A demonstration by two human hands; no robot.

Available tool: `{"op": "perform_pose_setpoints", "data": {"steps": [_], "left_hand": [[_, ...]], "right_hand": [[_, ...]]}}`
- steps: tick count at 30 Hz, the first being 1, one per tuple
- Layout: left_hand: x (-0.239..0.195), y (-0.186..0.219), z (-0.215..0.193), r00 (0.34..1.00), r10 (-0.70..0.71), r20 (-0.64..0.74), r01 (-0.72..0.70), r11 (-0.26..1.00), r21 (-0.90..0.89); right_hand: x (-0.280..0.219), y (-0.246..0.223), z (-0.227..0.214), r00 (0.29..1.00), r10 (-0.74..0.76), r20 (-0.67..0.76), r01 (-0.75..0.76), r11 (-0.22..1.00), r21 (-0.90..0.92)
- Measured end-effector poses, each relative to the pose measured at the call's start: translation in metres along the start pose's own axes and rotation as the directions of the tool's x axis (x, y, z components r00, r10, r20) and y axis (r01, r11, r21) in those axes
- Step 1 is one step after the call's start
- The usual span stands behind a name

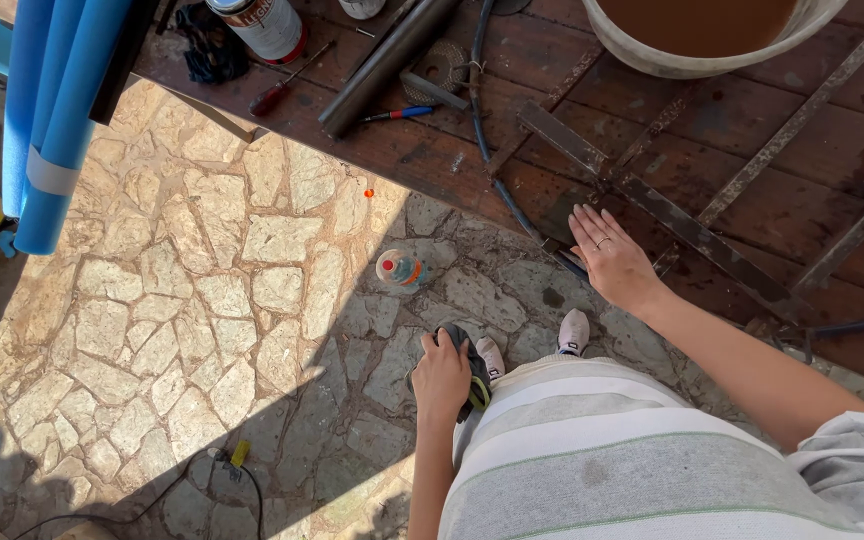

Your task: Sanding a metal frame with wet sandpaper to prepare the surface

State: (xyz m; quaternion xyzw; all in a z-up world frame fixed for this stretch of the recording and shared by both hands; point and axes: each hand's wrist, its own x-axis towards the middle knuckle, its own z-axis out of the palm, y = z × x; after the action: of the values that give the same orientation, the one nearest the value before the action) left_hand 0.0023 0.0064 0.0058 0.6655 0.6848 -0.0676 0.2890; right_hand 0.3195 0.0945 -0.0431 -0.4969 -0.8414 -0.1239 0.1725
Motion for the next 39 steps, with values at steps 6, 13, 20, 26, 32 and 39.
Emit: {"op": "perform_pose_setpoints", "data": {"steps": [6, 13, 20, 26, 32, 39], "left_hand": [[0.006, -0.002, -0.007, 1.0, 0.027, -0.012, -0.027, 1.0, -0.008], [-0.002, -0.01, -0.006, 0.999, 0.005, -0.034, -0.005, 1.0, 0.012], [0.001, -0.018, 0.007, 0.999, -0.005, -0.039, 0.005, 1.0, 0.004], [0.004, -0.02, 0.01, 0.999, -0.015, -0.045, 0.016, 1.0, 0.015], [0.002, -0.01, -0.002, 0.999, -0.013, -0.043, 0.013, 1.0, 0.0], [0.003, -0.001, -0.006, 1.0, -0.001, -0.023, 0.0, 1.0, -0.017]], "right_hand": [[0.007, -0.007, -0.006, 0.998, -0.068, 0.004, 0.067, 0.996, 0.053], [0.002, 0.001, -0.005, 0.998, -0.056, 0.011, 0.056, 0.998, 0.031], [0.013, -0.021, -0.022, 0.993, -0.115, -0.036, 0.119, 0.979, 0.164], [0.009, 0.019, 0.002, 0.984, -0.101, 0.144, 0.103, 0.995, -0.004], [0.0, 0.035, -0.011, 0.98, -0.085, 0.182, 0.073, 0.995, 0.069], [0.005, -0.004, -0.006, 0.98, -0.173, 0.099, 0.158, 0.976, 0.147]]}}
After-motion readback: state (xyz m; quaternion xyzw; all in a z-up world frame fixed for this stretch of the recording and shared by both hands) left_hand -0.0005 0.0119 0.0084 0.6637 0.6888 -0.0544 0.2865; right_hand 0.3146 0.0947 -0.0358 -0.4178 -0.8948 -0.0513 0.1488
